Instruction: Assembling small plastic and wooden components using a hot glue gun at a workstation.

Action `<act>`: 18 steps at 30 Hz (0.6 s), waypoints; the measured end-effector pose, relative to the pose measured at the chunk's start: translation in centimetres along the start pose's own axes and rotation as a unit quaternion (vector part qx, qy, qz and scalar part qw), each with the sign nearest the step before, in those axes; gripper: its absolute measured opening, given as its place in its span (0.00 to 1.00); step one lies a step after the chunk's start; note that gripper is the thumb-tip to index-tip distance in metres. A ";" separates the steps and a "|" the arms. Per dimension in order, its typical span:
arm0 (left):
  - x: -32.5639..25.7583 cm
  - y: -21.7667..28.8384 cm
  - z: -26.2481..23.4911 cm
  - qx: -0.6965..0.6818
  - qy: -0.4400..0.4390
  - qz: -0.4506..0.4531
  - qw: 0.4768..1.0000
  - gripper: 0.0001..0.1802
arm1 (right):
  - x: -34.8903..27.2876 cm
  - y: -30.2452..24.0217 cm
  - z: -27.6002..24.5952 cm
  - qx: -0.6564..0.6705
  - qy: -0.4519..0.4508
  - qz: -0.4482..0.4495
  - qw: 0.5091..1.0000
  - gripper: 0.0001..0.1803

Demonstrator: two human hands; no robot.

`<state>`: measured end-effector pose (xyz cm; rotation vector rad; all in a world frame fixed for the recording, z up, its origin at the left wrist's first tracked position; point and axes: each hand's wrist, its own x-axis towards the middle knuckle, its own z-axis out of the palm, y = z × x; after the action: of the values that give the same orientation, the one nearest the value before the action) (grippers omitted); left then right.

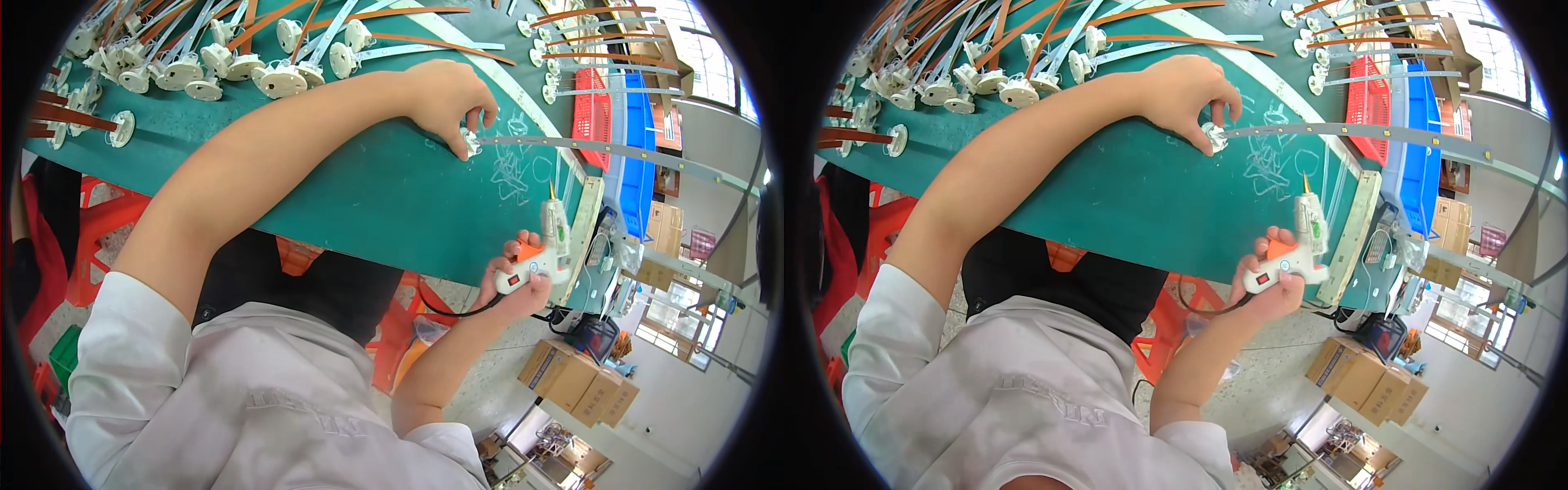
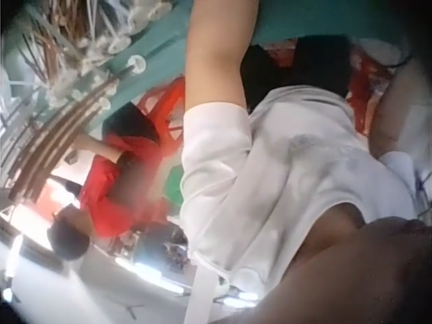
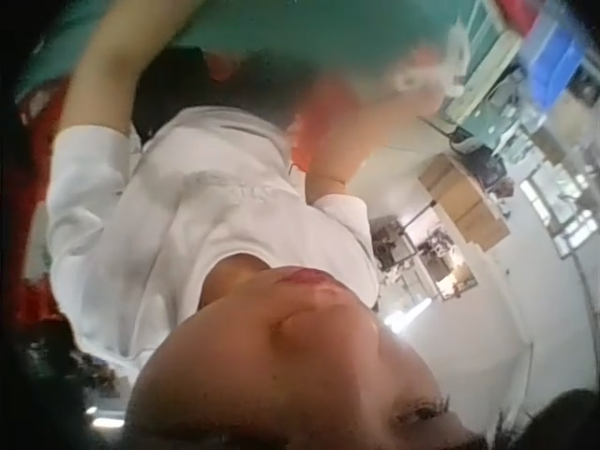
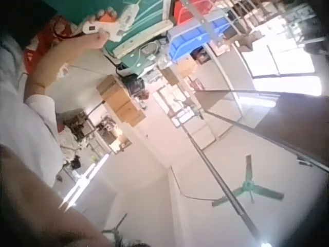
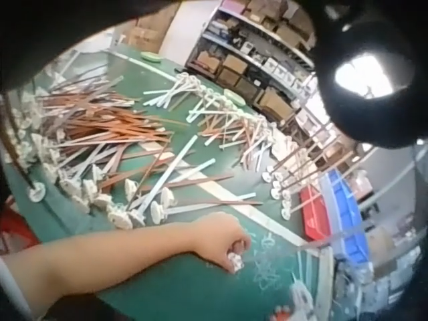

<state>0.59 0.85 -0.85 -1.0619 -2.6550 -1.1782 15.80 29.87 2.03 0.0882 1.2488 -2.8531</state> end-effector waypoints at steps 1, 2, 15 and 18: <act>-0.1 0.0 0.1 -0.001 0.009 0.000 1.000 0.30 | -0.1 0.3 -0.1 0.040 -0.005 0.018 0.999 0.34; -0.1 -0.2 0.1 0.000 0.018 -0.001 1.000 0.31 | -0.2 0.6 -0.3 0.042 -0.003 0.017 0.999 0.34; 0.1 -0.2 0.4 0.007 0.026 0.002 1.000 0.31 | -0.3 2.1 1.8 -0.004 -0.043 0.041 0.998 0.19; 0.0 -0.2 0.5 0.011 0.027 0.004 1.000 0.30 | -0.4 2.5 1.9 -0.023 -0.070 0.047 0.996 0.18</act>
<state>0.60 1.05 -1.32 -1.0206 -2.6150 -1.1566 16.25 26.82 1.53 -0.0521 1.2463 -2.6981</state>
